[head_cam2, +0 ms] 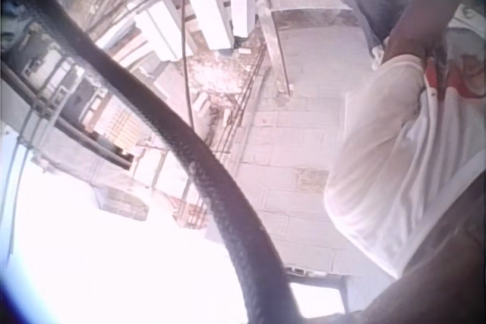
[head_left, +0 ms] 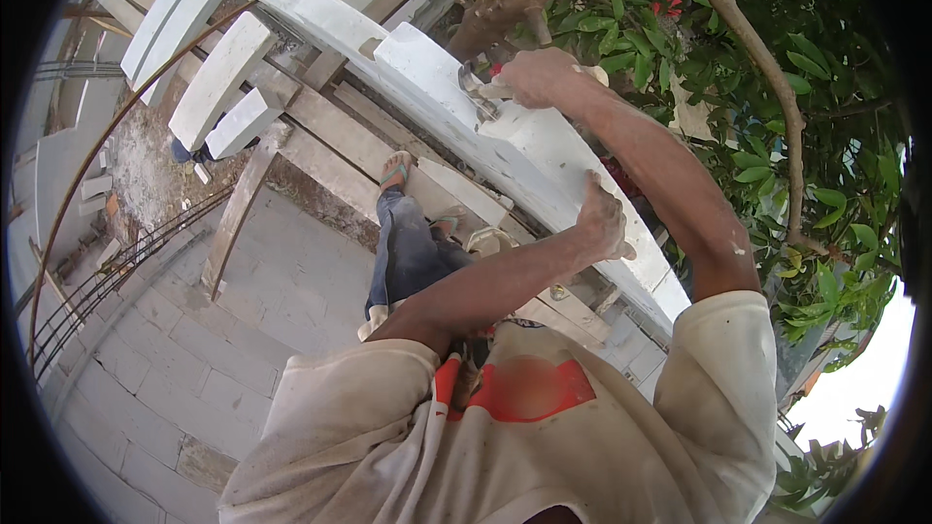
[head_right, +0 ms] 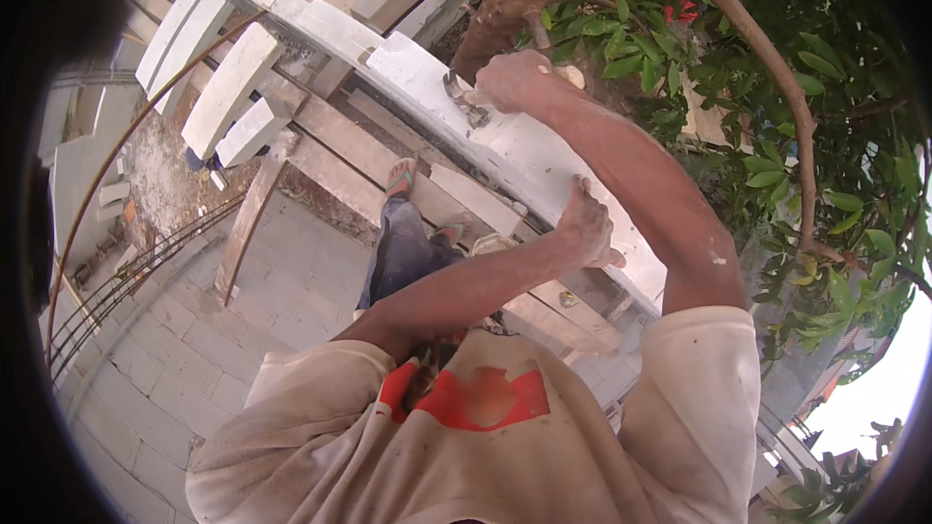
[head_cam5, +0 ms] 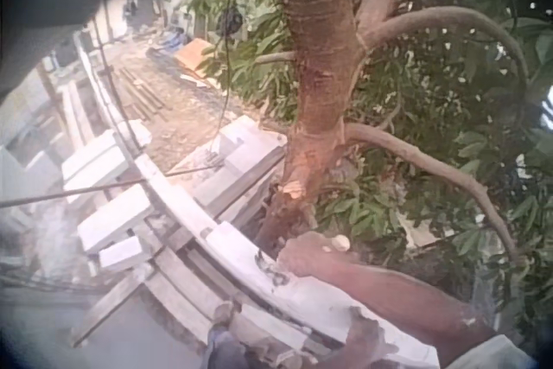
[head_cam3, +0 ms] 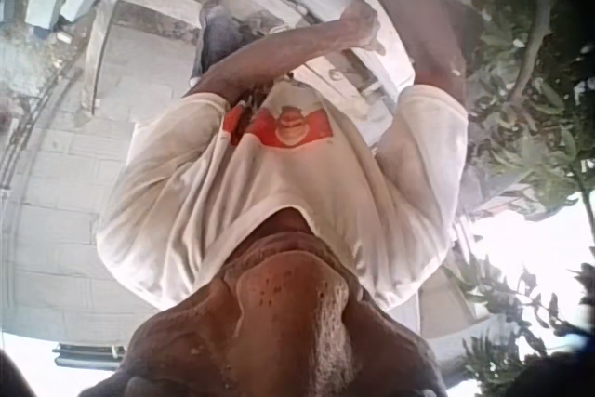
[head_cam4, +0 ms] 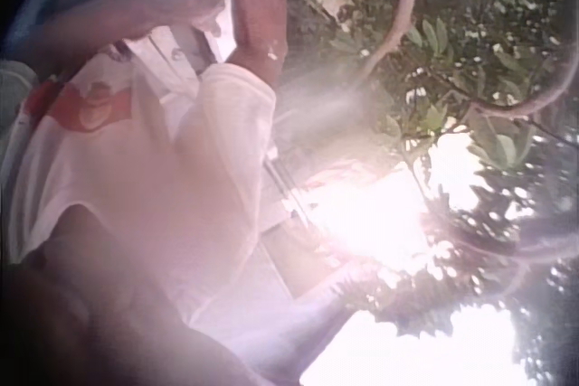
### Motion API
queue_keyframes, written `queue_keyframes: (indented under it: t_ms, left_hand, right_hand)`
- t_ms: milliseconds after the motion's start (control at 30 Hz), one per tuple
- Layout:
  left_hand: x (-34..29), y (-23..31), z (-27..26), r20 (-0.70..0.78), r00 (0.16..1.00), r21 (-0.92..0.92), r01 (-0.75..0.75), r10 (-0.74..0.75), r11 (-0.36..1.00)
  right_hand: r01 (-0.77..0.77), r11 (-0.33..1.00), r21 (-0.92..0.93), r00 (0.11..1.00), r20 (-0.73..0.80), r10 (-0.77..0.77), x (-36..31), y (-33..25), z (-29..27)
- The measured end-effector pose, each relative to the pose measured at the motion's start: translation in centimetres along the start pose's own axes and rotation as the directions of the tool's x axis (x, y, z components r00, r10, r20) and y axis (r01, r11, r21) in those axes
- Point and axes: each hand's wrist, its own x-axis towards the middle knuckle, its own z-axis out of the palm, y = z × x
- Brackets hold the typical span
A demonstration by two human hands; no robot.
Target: The person applies mortar to the top of a wall using a trowel and positions lightweight concrete blocks on top of the mortar. The person then uses a hammer to tap the blocks into place and applies more mortar to fill the gaps between the blocks.
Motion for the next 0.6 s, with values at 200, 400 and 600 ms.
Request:
queue_keyframes:
  t_ms: [200, 400, 600]
  left_hand:
    - [1.3, -0.6, -0.5, -0.021, 0.999, 0.028, -0.043, 0.043, 0.999]
    - [7.4, -5.0, -1.5, -0.008, 0.972, 0.031, -0.233, 0.234, 0.972]
    - [11.2, -0.5, -0.3, -0.037, 0.918, 0.216, -0.379, 0.395, 0.9]
  right_hand:
    - [-0.147, 0.902, 0.407, 0.9, -0.322, 0.292, -12.6, 2.4, -1.4]
    - [0.101, 0.626, 0.773, 0.295, -0.624, 0.724, -32.1, -4.2, 8.8]
    - [0.408, -0.06, 0.911, -0.042, 0.084, 0.996, -40.6, -16.0, 23.5]
